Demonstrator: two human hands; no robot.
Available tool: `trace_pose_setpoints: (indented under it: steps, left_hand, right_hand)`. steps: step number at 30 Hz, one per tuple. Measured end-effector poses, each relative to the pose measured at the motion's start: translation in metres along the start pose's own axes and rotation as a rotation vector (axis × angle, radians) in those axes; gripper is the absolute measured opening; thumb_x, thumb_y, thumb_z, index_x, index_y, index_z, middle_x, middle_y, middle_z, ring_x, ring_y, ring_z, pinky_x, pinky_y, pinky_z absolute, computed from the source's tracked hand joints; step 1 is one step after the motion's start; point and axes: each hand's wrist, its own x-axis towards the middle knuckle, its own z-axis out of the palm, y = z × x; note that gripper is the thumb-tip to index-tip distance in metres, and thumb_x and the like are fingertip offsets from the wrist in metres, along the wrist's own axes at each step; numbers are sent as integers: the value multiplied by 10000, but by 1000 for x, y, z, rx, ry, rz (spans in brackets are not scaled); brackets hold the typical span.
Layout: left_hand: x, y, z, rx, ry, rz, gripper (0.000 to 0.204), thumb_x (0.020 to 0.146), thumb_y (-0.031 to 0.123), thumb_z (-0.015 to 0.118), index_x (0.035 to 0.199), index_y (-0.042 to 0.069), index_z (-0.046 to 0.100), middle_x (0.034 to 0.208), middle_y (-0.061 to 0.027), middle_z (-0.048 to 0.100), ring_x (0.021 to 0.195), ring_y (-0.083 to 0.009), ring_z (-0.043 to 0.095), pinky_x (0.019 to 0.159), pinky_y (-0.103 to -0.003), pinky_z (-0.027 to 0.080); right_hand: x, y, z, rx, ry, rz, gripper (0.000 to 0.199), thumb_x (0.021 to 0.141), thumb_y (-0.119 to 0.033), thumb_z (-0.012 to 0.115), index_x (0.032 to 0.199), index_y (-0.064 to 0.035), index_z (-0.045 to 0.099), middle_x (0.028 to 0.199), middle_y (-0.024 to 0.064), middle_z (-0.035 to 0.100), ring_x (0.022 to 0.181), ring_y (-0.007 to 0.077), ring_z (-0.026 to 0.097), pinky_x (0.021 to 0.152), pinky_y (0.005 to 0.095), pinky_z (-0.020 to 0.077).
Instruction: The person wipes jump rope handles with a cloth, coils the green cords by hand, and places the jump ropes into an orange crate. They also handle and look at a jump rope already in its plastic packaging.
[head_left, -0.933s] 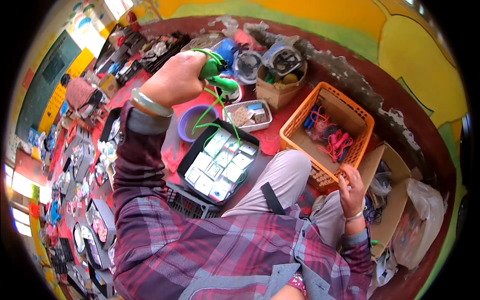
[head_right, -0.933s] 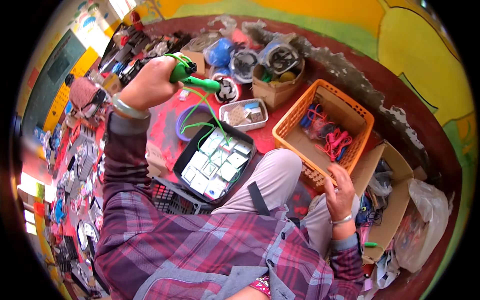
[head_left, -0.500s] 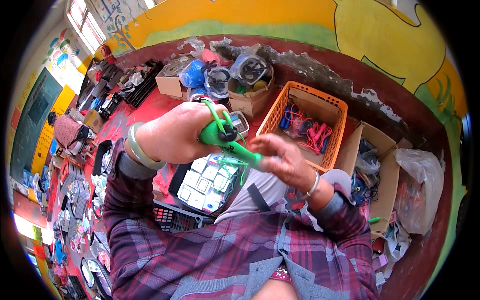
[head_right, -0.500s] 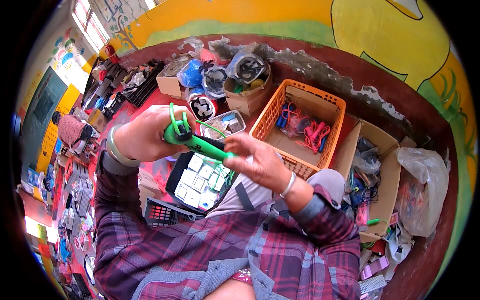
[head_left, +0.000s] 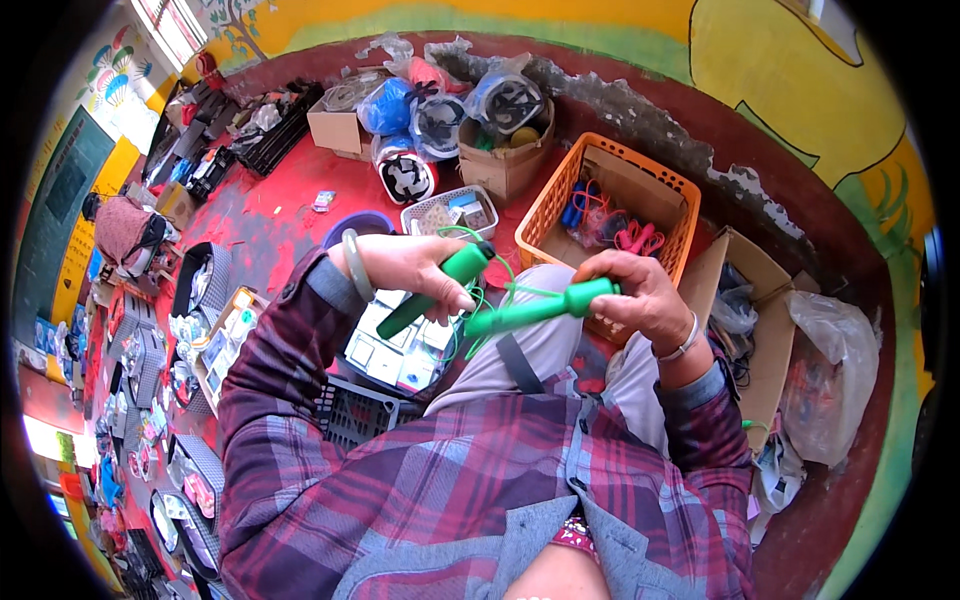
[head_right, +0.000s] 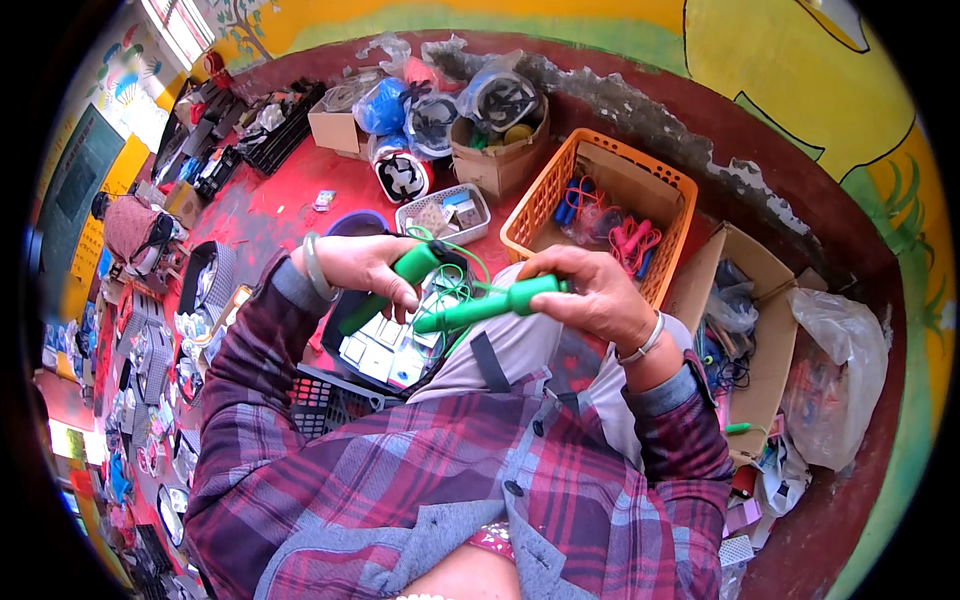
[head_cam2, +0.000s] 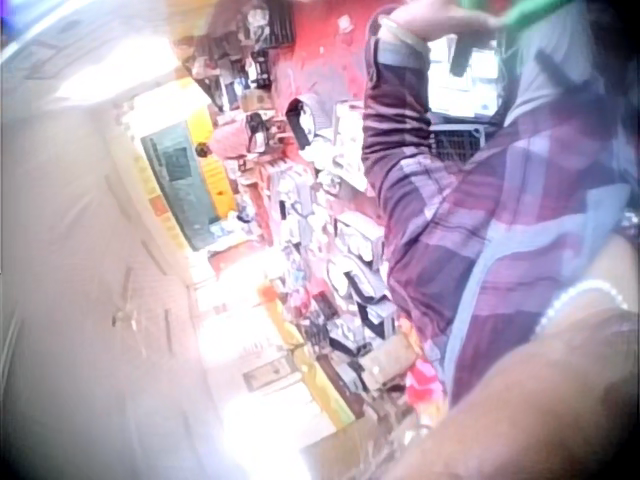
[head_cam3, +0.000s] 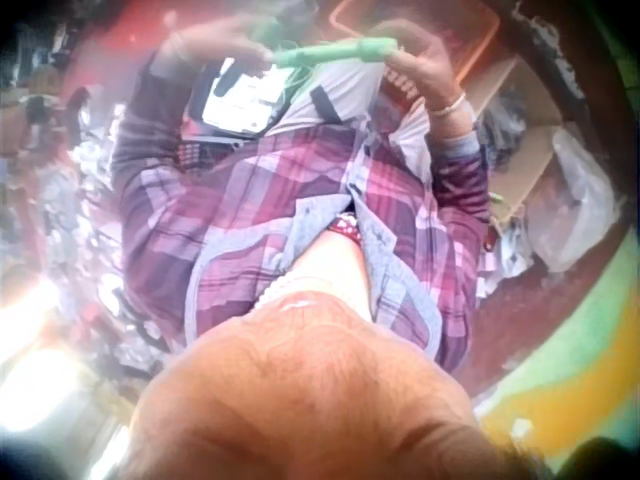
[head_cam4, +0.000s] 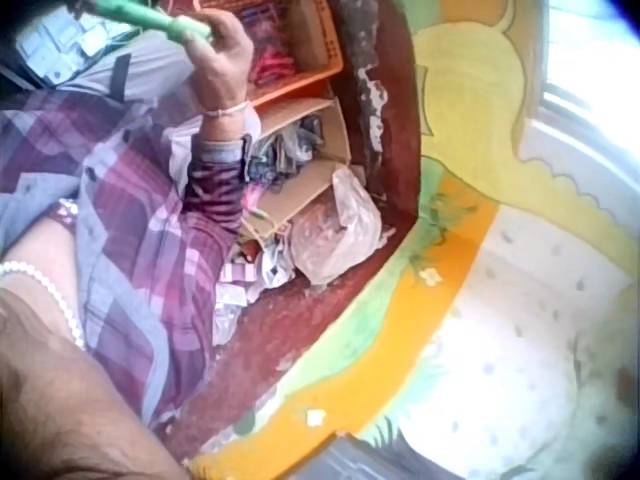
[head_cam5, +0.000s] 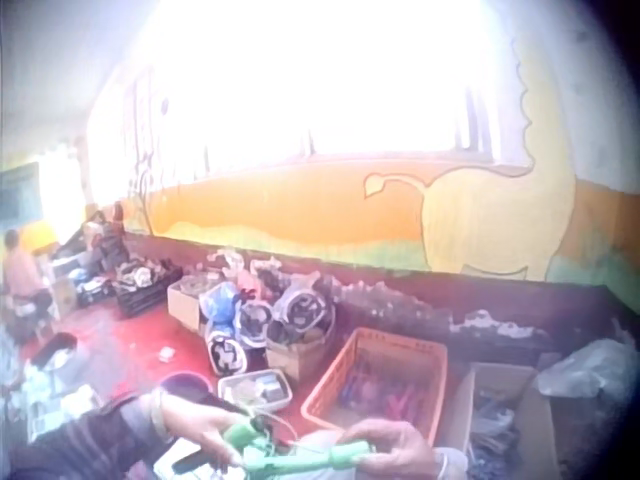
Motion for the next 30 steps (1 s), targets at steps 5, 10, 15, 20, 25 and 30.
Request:
trace_pose_setpoints:
  steps: [5, 10, 15, 20, 25, 30]
  left_hand:
    - [9, 7, 14, -57, 181, 73, 391, 897, 411, 538, 1027, 41, 533, 810, -28, 584, 686, -77, 563, 578, -207, 465]
    - [24, -2, 22, 138, 123, 162, 527, 832, 384, 642, 1177, 22, 473, 957, -41, 564, 839, -103, 544, 720, -250, 457]
    - [29, 0, 33, 362, 336, 168, 583, 739, 288, 725, 1181, 21, 454, 945, -90, 560, 869, -164, 550, 740, -311, 456]
    - [13, 14, 35, 419, 357, 178, 462, 708, 205, 638, 1091, 0, 478, 892, -151, 576, 825, -242, 577, 724, -348, 460]
    - [-22, 55, 32, 260, 241, 366, 352, 763, 159, 633, 1059, 16, 507, 824, -29, 542, 746, -125, 502, 647, -281, 431]
    - [-68, 79, 14, 107, 468, 481, 287, 739, 83, 623, 1001, 32, 519, 764, 22, 498, 663, -57, 468, 555, -214, 384]
  right_hand:
    - [17, 10, 19, 26, -114, 40, 330, 758, -127, 727, 1011, -11, 549, 866, 4, 561, 807, 75, 521, 721, 215, 424]
    - [35, 33, 37, 132, 127, -21, 279, 777, -139, 721, 966, -8, 562, 856, -2, 569, 775, 56, 539, 679, 191, 441]
    - [39, 46, 39, -76, 177, -115, 337, 788, -187, 714, 1036, -1, 582, 908, 6, 575, 845, 76, 539, 732, 230, 450]
    - [57, 45, 35, 262, 231, -211, 448, 925, -346, 517, 1226, -16, 481, 1149, 44, 539, 1073, 130, 493, 892, 248, 385]
    - [108, 54, 42, 579, -49, -65, 623, 949, -519, 272, 1230, 0, 472, 1253, 107, 492, 1185, 166, 431, 1023, 301, 302]
    - [102, 85, 60, 386, -405, -1, 713, 943, -564, 180, 1123, 20, 547, 949, 109, 627, 939, 163, 595, 901, 293, 395]
